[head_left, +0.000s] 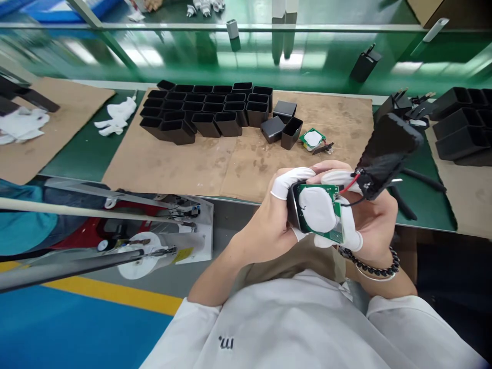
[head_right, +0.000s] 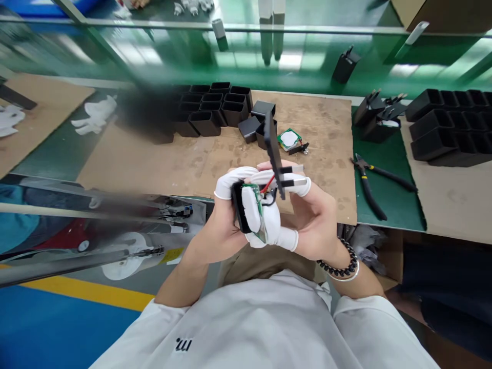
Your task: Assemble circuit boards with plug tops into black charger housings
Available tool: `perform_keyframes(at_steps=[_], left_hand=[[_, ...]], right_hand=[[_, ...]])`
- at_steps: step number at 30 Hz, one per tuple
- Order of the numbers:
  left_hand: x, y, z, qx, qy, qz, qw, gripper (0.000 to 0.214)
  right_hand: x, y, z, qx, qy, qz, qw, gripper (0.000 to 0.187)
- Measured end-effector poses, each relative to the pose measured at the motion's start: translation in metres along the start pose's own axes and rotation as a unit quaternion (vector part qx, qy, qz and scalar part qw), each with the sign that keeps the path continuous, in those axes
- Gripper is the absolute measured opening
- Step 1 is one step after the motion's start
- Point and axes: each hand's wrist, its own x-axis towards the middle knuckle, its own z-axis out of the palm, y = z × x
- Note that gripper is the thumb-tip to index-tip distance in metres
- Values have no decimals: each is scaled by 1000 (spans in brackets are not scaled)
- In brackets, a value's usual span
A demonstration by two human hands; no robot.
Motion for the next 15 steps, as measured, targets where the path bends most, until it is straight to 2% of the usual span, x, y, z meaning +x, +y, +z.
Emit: perform_keyframes(at_steps=[5, 15], left_hand=[[2, 0, -1, 10, -2, 14, 1000, 68], [6, -1, -3, 2, -14, 23, 1000, 65]], right_hand=[[2, 0, -1, 8, -3, 26, 1000, 46], [4, 5, -3, -21, -7, -15, 1000, 52]])
